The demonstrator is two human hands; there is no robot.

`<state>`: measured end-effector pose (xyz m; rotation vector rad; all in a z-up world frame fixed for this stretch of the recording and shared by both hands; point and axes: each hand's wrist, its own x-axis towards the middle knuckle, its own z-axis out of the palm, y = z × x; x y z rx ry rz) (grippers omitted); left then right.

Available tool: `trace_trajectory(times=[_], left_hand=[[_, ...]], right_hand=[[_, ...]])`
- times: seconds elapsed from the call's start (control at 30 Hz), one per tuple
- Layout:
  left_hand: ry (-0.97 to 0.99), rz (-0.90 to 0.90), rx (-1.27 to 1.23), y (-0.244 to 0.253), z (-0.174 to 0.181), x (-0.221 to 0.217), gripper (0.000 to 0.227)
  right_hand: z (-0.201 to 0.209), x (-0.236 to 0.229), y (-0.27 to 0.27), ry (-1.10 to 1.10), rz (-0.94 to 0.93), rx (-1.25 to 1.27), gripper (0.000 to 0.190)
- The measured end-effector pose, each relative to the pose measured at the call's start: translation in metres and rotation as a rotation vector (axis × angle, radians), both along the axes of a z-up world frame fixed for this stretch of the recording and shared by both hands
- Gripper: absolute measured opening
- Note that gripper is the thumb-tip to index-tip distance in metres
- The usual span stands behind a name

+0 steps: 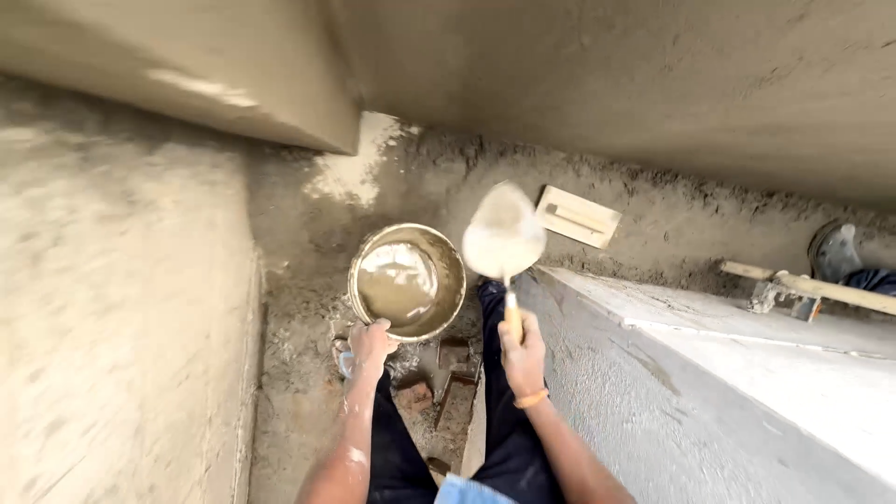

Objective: Applying and smoothing cement plaster on a wall corner using a trowel.

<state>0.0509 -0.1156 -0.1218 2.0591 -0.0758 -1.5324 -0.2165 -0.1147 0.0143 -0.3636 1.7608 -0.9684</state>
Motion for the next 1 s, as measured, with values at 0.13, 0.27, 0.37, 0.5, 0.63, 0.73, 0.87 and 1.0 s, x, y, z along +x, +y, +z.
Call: trace_trajectory(times=[0.13, 0.27, 0.37, 0.5, 0.63, 0.73, 0.87, 1.0], left_hand=[[-0.264, -0.363, 0.018, 0.053, 0.028, 0.033, 0.031], [-0.425, -0.327, 0.141, 0.060, 0.120, 0.050, 0.044], [-0.366, -0.264, 0.258, 0.061, 0.174, 0.063, 0.044], [-0.377, -0.220, 0.295, 0.087, 0.190, 0.075, 0.046], [-0.477, -0.293, 0.256, 0.090, 0.192, 0.084, 0.050], [-0.469, -0.304, 0.254, 0.089, 0.204, 0.089, 0.051], [-0.434, -0.317, 0.230, 0.092, 0.201, 0.086, 0.050], [-0.479, -0.316, 0.187, 0.107, 0.183, 0.088, 0.049]], right_hand=[[0.058, 0.009, 0.021, 0.904, 0.968, -0.081, 0.023], [0.076, 0.066, -0.025, 1.104, 1.528, -0.262, 0.039], [0.046, 0.118, -0.031, 1.292, 1.748, -0.444, 0.043], [0.030, 0.155, -0.033, 1.296, 1.925, -0.405, 0.033], [0.031, 0.167, -0.026, 1.091, 2.096, -0.290, 0.026], [0.063, 0.175, -0.027, 0.924, 2.094, -0.229, 0.026], [0.026, 0.167, -0.017, 0.899, 2.084, -0.212, 0.030], [0.070, 0.169, -0.025, 0.673, 2.054, -0.182, 0.041]])
